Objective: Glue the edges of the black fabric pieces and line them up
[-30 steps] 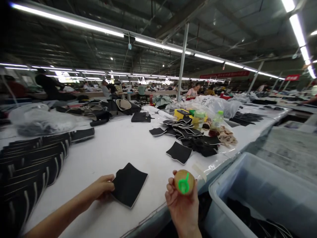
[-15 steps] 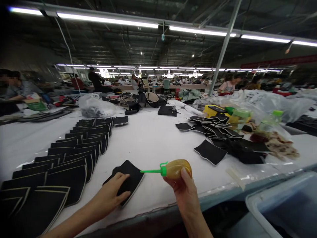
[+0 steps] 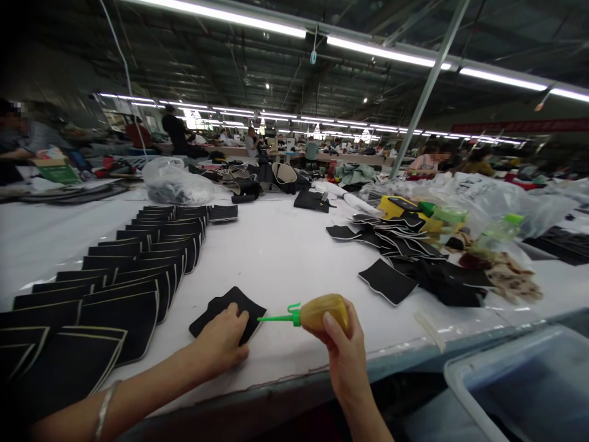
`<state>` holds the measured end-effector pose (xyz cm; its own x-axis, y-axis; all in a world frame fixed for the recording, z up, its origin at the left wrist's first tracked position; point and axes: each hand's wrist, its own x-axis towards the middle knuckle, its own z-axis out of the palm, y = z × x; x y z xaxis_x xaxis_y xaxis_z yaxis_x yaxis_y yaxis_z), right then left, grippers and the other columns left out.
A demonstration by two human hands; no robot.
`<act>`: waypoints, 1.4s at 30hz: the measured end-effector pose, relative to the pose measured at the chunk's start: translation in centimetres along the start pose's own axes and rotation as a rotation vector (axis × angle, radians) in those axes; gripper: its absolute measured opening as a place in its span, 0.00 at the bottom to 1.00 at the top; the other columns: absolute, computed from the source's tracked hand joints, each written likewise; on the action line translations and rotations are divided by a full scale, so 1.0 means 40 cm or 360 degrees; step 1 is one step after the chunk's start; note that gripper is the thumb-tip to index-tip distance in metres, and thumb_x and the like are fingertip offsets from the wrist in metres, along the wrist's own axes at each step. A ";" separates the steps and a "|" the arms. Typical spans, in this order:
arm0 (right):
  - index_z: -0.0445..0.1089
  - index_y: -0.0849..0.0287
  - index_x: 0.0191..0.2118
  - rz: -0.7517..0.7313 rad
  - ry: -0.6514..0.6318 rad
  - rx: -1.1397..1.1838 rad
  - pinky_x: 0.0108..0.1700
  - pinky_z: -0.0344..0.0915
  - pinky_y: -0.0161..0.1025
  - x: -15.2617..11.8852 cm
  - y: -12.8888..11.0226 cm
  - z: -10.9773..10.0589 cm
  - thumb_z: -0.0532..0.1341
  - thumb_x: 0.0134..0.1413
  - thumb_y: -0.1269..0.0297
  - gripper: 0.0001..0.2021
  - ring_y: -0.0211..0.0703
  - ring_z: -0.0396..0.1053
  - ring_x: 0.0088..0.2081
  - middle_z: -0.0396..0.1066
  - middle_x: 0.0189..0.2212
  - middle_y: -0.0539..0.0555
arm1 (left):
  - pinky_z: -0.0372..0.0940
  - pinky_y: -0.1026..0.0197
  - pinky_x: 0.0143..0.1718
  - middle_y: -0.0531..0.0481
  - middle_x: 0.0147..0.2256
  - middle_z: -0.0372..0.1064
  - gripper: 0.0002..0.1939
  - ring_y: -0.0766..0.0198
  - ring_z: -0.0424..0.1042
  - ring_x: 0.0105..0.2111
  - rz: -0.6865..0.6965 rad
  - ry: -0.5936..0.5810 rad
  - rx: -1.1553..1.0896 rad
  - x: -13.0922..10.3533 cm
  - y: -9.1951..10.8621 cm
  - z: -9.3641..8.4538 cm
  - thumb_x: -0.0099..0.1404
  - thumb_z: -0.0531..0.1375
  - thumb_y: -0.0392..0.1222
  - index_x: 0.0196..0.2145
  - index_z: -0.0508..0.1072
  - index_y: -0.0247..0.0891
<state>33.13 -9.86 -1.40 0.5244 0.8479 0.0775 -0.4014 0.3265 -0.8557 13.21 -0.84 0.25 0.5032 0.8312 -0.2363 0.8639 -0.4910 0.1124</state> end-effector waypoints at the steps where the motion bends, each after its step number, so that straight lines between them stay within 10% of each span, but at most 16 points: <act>1: 0.68 0.56 0.47 -0.0019 -0.0001 -0.0023 0.38 0.74 0.43 -0.002 0.001 0.002 0.71 0.45 0.59 0.22 0.49 0.71 0.39 0.71 0.38 0.53 | 0.67 0.52 0.41 0.35 0.43 0.63 0.17 0.48 0.70 0.42 -0.0001 0.0002 0.0018 0.006 0.005 0.001 0.52 0.55 0.34 0.40 0.71 0.29; 14: 0.65 0.54 0.48 -0.0361 -0.0001 -0.0555 0.38 0.72 0.45 0.007 -0.020 0.017 0.70 0.46 0.56 0.24 0.49 0.67 0.38 0.67 0.37 0.52 | 0.63 0.55 0.40 0.44 0.39 0.68 0.22 0.56 0.72 0.37 0.0271 0.0075 -0.0156 0.048 -0.071 -0.012 0.63 0.46 0.37 0.50 0.71 0.43; 26: 0.61 0.52 0.53 -0.0818 -0.0529 -0.1402 0.45 0.68 0.38 0.033 0.029 0.068 0.70 0.47 0.58 0.28 0.47 0.70 0.42 0.68 0.44 0.53 | 0.61 0.57 0.36 0.47 0.36 0.69 0.24 0.57 0.72 0.35 0.0288 0.0071 -0.0285 0.059 -0.085 0.009 0.64 0.44 0.39 0.52 0.70 0.49; 42: 0.63 0.55 0.51 -0.0611 -0.0441 -0.1404 0.45 0.67 0.43 0.055 0.046 0.076 0.70 0.46 0.56 0.27 0.51 0.69 0.41 0.69 0.43 0.54 | 0.63 0.55 0.38 0.44 0.39 0.68 0.25 0.54 0.72 0.36 0.0297 0.0043 -0.0367 0.040 -0.087 0.006 0.66 0.43 0.42 0.56 0.66 0.46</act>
<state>31.25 -6.13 -1.23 0.2630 0.8541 0.4486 0.5181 0.2672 -0.8125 10.99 2.12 -0.75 0.6517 0.7402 -0.1654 0.7370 -0.5665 0.3688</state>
